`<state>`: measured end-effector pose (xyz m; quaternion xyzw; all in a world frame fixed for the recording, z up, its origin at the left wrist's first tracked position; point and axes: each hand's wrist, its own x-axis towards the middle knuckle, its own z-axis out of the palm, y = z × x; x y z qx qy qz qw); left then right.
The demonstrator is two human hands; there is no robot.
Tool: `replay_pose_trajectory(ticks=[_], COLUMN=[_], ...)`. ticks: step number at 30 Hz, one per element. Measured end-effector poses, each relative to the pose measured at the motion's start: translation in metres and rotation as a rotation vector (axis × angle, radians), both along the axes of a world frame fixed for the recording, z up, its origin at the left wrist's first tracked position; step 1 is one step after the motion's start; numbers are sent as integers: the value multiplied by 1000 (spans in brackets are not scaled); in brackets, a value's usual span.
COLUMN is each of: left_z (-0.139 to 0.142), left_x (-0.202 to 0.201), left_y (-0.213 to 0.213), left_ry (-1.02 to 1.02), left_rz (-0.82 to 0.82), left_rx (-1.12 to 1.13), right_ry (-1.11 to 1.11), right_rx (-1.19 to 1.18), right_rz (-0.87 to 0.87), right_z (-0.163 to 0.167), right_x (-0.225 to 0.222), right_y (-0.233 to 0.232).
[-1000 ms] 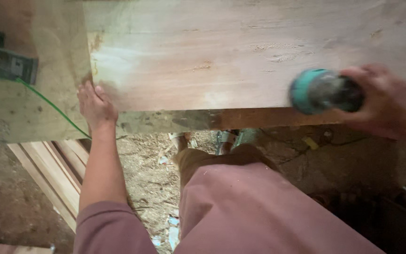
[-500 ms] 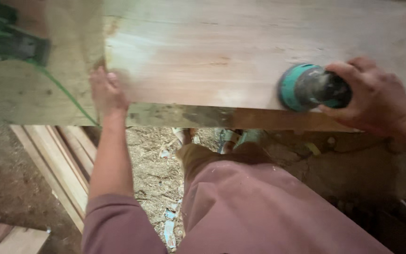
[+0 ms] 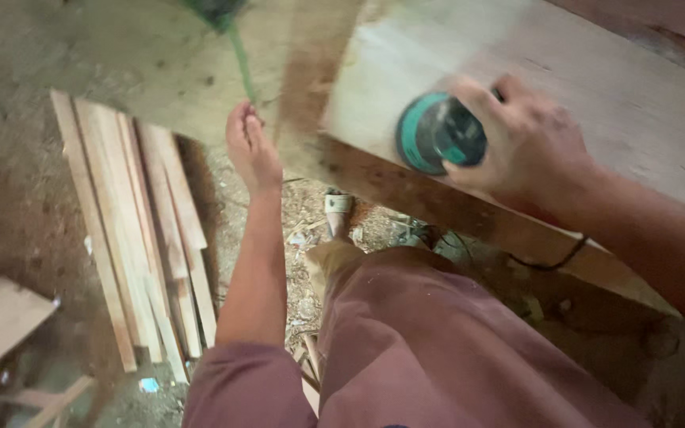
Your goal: The person positions a long wooden plank on a workbench and sands its surface using a handheld electric orbital sander, steadying the plank with the other hand. They work the sander along the plank's length and across sections, then lift the sander at the end.
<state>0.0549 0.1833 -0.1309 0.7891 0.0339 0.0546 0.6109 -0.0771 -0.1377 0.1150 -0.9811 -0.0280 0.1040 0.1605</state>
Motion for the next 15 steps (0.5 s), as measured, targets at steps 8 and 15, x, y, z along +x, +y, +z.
replay_pose_trajectory(ticks=[8,15], left_z=[15,2], left_x=[-30,-74], left_y=[65,123], left_ry=[96,191], left_rz=[46,146], left_rx=[-108,-112], right_ry=[-174,-25], right_rx=[-34,-114], right_rz=[162,149], right_z=[-40,-10], right_x=[97,64], right_y=[54,22])
